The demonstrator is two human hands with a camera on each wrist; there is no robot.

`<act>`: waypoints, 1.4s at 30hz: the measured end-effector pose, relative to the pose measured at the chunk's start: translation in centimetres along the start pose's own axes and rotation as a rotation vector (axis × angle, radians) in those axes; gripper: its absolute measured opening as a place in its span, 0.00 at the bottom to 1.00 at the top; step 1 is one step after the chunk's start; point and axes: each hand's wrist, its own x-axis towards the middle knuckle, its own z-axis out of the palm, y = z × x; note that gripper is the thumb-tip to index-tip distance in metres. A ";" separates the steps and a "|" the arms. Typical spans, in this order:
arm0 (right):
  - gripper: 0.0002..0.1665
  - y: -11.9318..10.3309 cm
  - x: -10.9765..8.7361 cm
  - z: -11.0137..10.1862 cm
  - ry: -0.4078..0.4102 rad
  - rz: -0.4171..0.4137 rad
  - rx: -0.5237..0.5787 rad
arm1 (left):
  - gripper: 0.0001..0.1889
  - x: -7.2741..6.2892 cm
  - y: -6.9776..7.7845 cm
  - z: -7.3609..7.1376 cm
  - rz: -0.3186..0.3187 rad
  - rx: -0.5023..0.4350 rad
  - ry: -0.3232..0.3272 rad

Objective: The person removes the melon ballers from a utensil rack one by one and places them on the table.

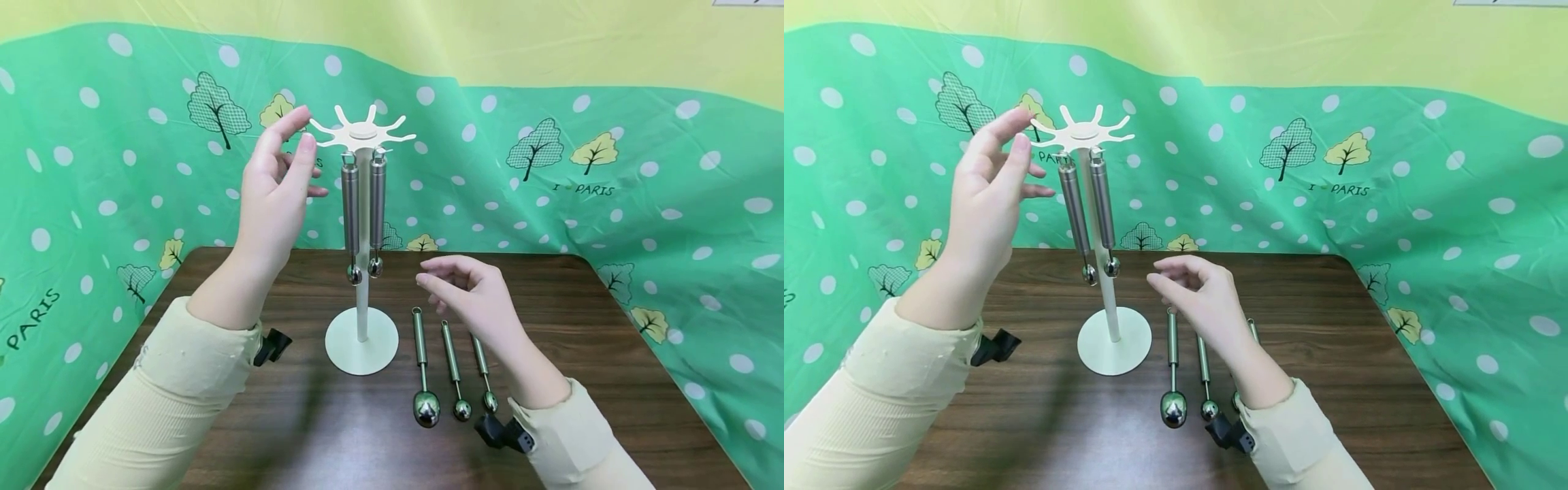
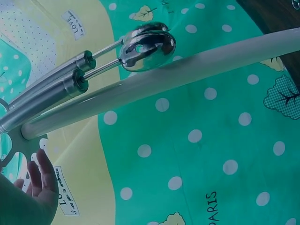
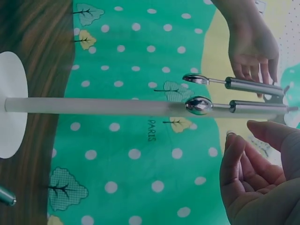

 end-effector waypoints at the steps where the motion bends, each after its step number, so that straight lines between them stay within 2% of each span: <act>1: 0.14 -0.2 0.2 0.1 -0.001 -0.011 -0.001 | 0.22 0.0 0.0 0.0 -0.002 -0.009 -0.010; 13: 0.18 -2.1 2.1 1.2 0.002 -0.102 0.049 | 0.28 0.5 -0.1 -0.2 -0.076 -0.179 -0.157; 20: 0.19 -2.6 3.2 1.7 -0.020 -0.121 0.057 | 0.27 0.8 -0.1 0.1 -0.137 -0.239 -0.150; 31: 0.22 -2.8 4.9 2.5 -0.078 -0.142 0.015 | 0.27 1.2 -0.5 -0.1 -0.157 -0.354 -0.167; 35: 0.21 -3.0 5.2 3.0 -0.087 -0.155 0.020 | 0.27 1.1 -0.8 -0.2 -0.144 -0.353 -0.168; 42: 0.15 -3.3 5.0 3.4 -0.074 -0.205 0.029 | 0.27 1.1 -1.1 -0.3 -0.112 -0.340 -0.166</act>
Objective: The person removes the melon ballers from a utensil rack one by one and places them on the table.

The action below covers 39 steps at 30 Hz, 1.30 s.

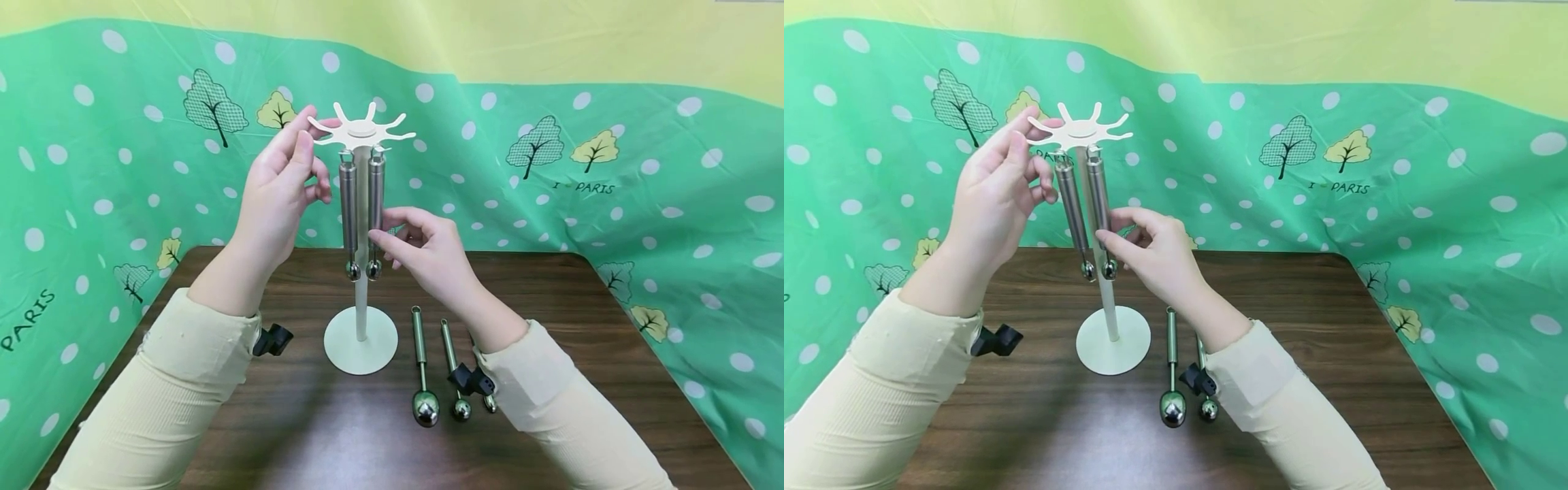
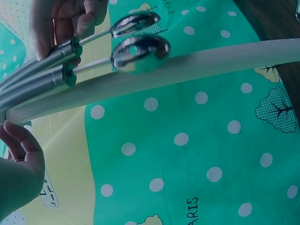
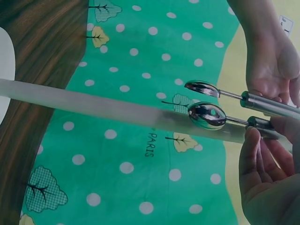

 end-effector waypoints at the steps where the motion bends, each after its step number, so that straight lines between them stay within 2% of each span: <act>1: 0.14 0.0 0.0 0.0 0.002 -0.010 0.002 | 0.27 0.0 0.0 0.0 0.002 0.001 -0.001; 13: 0.12 -0.1 -0.6 0.3 0.051 -0.111 0.068 | 0.27 0.0 -0.1 -0.1 0.022 0.040 0.001; 25: 0.12 -0.1 -2.0 -0.3 0.104 -0.149 0.103 | 0.27 0.0 -0.4 -0.2 0.056 0.121 0.020; 39: 0.11 2.1 -4.4 -1.8 0.166 -0.070 0.082 | 0.26 -0.1 -0.4 -0.3 0.061 0.143 0.034</act>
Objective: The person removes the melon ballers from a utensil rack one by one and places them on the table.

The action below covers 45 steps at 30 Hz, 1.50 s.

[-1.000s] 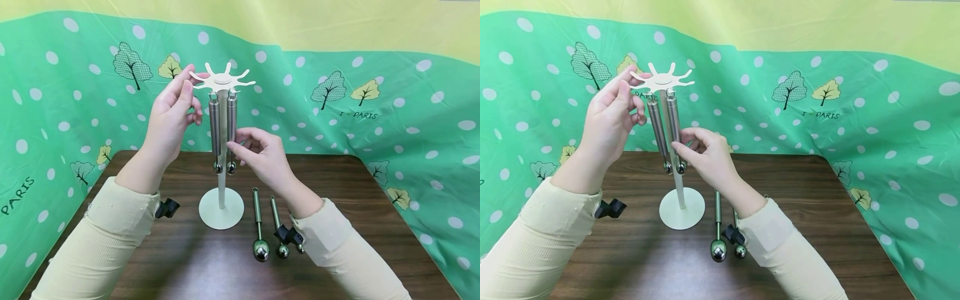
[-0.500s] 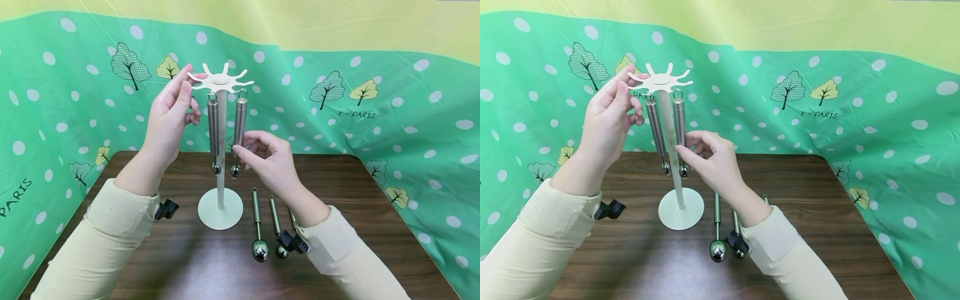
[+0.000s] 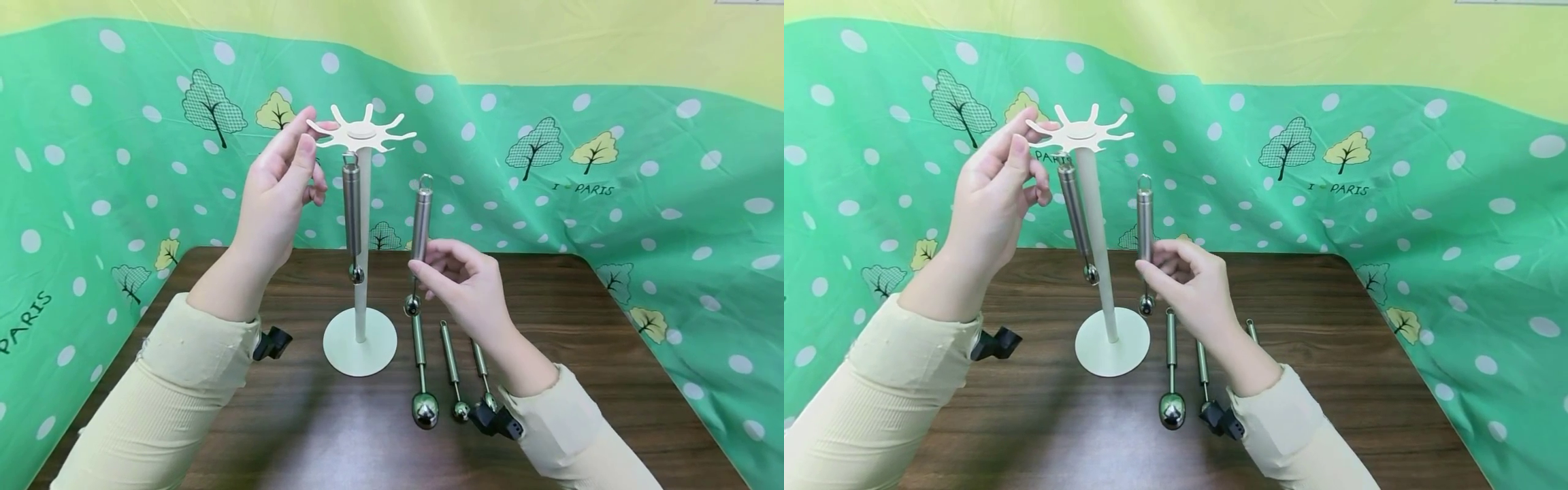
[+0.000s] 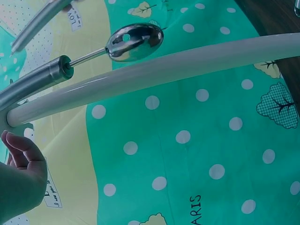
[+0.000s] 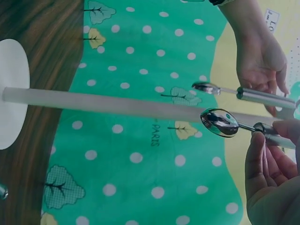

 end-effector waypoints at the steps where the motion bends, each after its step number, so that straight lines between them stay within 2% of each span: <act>1: 0.11 0.1 -0.2 -0.2 0.008 0.007 -0.003 | 0.26 0.0 0.0 0.0 0.000 0.000 0.000; 16: 0.08 2.0 -2.8 -3.9 0.154 0.169 -0.090 | 0.26 -0.1 0.3 0.1 -0.011 0.021 0.011; 24: 0.08 3.1 -3.8 -5.5 0.206 0.183 -0.101 | 0.26 -0.2 0.2 0.1 -0.015 0.026 0.012; 29: 0.08 3.7 -4.1 -6.7 0.218 0.194 -0.102 | 0.25 -0.1 0.2 0.0 -0.002 0.028 0.014; 37: 0.06 5.1 -4.7 -9.0 0.226 0.255 -0.240 | 0.26 0.1 0.0 0.0 0.019 0.031 0.015; 45: 0.18 6.4 -5.2 -11.0 0.193 0.367 -0.363 | 0.26 0.0 -0.1 0.0 0.015 0.037 0.019</act>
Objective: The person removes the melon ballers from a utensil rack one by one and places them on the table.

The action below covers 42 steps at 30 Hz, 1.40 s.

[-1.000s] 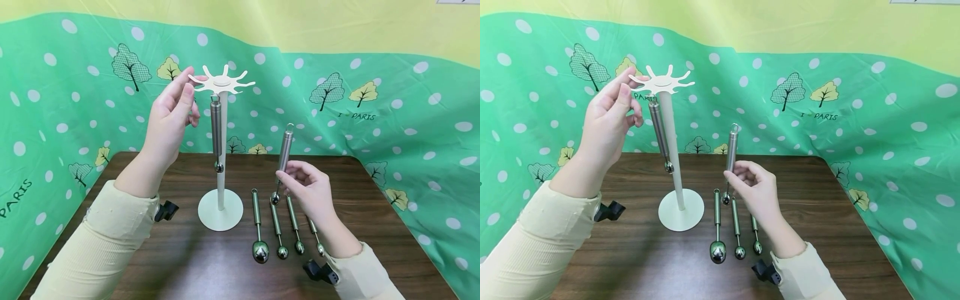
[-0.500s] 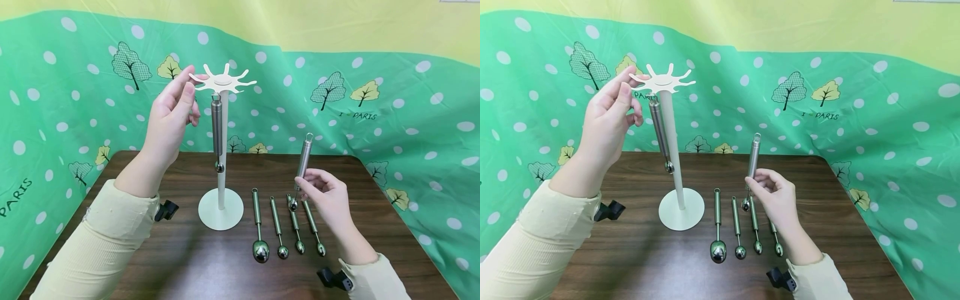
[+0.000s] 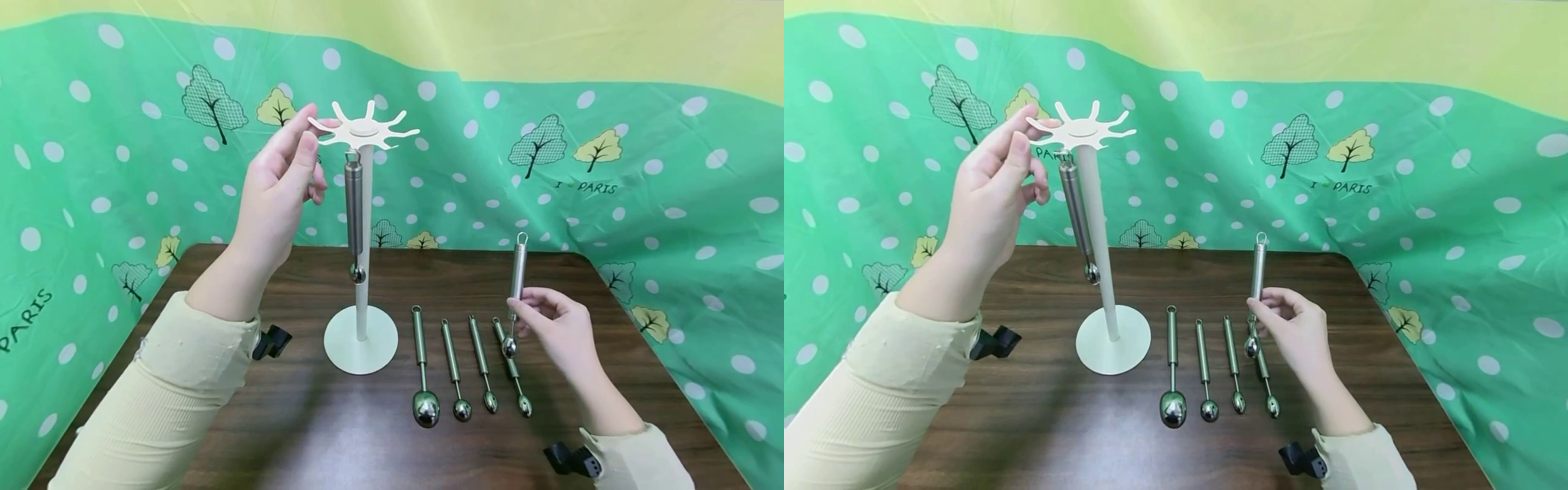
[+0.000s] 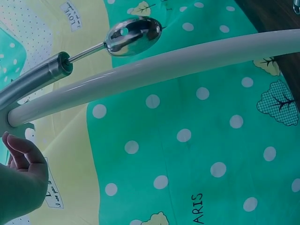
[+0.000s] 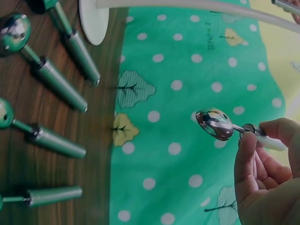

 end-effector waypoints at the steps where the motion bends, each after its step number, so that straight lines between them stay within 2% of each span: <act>1: 0.19 0.2 0.0 -0.2 -0.002 0.007 -0.010 | 0.26 0.0 0.0 0.0 -0.001 0.000 0.000; 8: 0.20 1.9 -0.2 -1.2 -0.047 0.014 -0.118 | 0.25 0.0 0.2 0.1 -0.005 -0.003 -0.001; 12: 0.22 3.0 -0.4 -1.8 -0.071 0.046 -0.165 | 0.26 -0.1 0.2 0.1 -0.008 -0.013 -0.002; 35: 0.24 9.1 -1.0 -3.4 -0.223 0.259 -0.311 | 0.25 0.0 0.3 0.1 -0.008 0.006 0.001; 42: 0.24 10.8 -0.9 -3.4 -0.257 0.287 -0.330 | 0.25 0.0 0.3 0.0 -0.008 0.000 0.000</act>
